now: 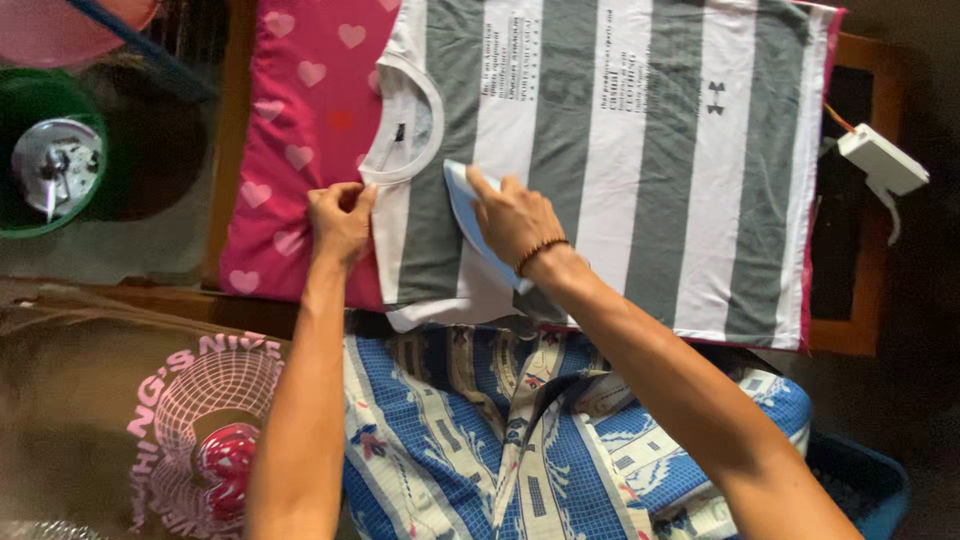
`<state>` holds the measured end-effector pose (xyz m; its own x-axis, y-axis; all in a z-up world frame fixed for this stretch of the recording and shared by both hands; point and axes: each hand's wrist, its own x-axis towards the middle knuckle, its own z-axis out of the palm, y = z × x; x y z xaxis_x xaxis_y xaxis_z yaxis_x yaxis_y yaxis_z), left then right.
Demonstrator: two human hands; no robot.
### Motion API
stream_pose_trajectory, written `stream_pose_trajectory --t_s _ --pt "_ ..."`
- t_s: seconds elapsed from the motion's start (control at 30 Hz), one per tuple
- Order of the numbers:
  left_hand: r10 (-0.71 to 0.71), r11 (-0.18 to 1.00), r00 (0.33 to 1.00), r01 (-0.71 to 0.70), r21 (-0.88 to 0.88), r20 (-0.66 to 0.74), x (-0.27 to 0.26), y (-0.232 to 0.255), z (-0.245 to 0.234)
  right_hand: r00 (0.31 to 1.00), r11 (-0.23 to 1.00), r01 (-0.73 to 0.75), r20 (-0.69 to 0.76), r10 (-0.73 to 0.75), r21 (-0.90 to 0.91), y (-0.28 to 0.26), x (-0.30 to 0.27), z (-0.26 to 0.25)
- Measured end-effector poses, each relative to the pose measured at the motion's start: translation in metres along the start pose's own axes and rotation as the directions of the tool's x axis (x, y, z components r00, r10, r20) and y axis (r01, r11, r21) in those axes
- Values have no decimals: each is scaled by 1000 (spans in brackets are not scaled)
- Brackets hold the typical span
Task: The person irons a striped t-shirt by hand using an iron on a padded board, smooths the fabric, and folds the shirt.
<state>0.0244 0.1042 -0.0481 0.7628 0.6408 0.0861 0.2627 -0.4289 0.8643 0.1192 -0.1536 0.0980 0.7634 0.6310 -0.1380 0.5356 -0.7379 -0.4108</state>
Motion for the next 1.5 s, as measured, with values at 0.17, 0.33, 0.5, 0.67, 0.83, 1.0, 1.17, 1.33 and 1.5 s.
stream_pose_trajectory --t_s 0.17,0.33,0.5,0.67,0.83,1.0,1.17,1.33,1.5 --pt "-140 947 989 150 -284 58 2 14 -1 1000 1000 7 27 -8 29 -15 31 -6" --pt "-139 980 984 119 -159 -115 6 22 13 986 997 62 150 -67 41 -32 -10 8" --pt "-255 817 965 250 -520 64 10 12 13 986 999 41 162 -38 -15 -52 -12 16" --pt "-274 856 956 290 -428 100 15 9 13 989 998 59 137 -58 -2 -66 15 17" --pt "-270 800 951 310 -515 152 12 3 9 957 986 164 236 -165 24 -63 -1 20" --pt "-212 808 974 218 -547 76 4 4 5 962 983 178 217 -166 -34 -74 -18 23" --pt "-258 755 964 243 -609 64 6 1 1 990 996 86 113 -81 -39 -97 4 23" --pt "-283 767 959 238 -595 19 6 -3 3 978 998 57 202 -60 19 -92 5 25" --pt "-269 795 963 227 -563 8 2 -5 0 955 980 195 220 -199 41 -76 -32 30"
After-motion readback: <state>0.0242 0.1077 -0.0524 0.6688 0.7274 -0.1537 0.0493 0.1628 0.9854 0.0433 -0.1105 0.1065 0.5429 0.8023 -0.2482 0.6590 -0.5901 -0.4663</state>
